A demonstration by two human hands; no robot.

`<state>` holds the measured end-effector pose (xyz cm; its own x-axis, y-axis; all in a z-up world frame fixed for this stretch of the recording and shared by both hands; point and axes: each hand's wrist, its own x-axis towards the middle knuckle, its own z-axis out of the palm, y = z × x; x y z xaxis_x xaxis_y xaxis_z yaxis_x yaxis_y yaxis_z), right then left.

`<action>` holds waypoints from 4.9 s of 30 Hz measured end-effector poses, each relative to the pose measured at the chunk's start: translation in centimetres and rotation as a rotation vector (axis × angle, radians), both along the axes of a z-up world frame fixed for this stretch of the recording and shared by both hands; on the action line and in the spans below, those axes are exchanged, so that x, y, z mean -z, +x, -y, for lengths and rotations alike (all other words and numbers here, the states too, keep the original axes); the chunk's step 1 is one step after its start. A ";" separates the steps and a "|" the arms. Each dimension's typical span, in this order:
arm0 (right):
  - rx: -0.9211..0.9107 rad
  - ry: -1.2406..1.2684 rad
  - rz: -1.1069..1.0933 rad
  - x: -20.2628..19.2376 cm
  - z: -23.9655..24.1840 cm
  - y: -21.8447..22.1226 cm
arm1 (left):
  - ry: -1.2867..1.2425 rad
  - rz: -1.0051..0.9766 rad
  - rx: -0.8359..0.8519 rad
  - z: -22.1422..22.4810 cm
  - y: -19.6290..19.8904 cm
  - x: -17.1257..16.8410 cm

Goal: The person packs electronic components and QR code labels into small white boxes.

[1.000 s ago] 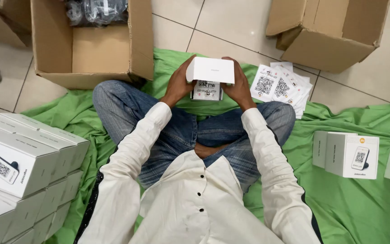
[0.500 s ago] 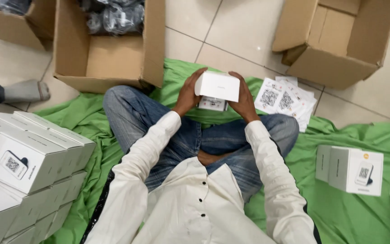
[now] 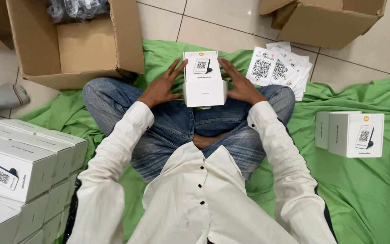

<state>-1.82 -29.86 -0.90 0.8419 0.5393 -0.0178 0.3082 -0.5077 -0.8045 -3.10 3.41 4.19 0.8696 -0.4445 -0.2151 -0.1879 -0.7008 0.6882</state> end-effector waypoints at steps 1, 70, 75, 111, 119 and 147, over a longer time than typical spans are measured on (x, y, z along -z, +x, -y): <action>-0.004 0.002 -0.005 -0.7 0.1 -0.6 | 0.002 -0.005 -0.004 -0.2 -0.4 -0.6; 0.643 0.176 -0.039 -1.8 -5.5 -3.1 | -0.335 0.154 -0.632 6.2 -3.4 5.7; 0.658 0.149 0.037 -7.0 -7.3 2.2 | -0.424 0.202 -0.726 6.9 3.2 0.2; 0.430 0.560 -0.430 -2.0 -10.3 -3.6 | -0.885 -0.010 -0.739 2.0 -7.5 2.4; -0.298 0.521 -0.396 -15.0 -29.4 -3.0 | -0.977 0.492 -1.097 -9.9 -20.1 -8.6; -0.931 0.285 0.330 -17.1 -48.8 -14.1 | -1.182 0.644 -1.822 -19.4 -33.0 -2.1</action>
<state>-15.90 18.95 16.25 0.0276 0.9287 0.3698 0.7098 0.2423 -0.6614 -36.13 22.77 6.30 0.1931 0.9689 -0.1546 -0.3251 0.2118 0.9217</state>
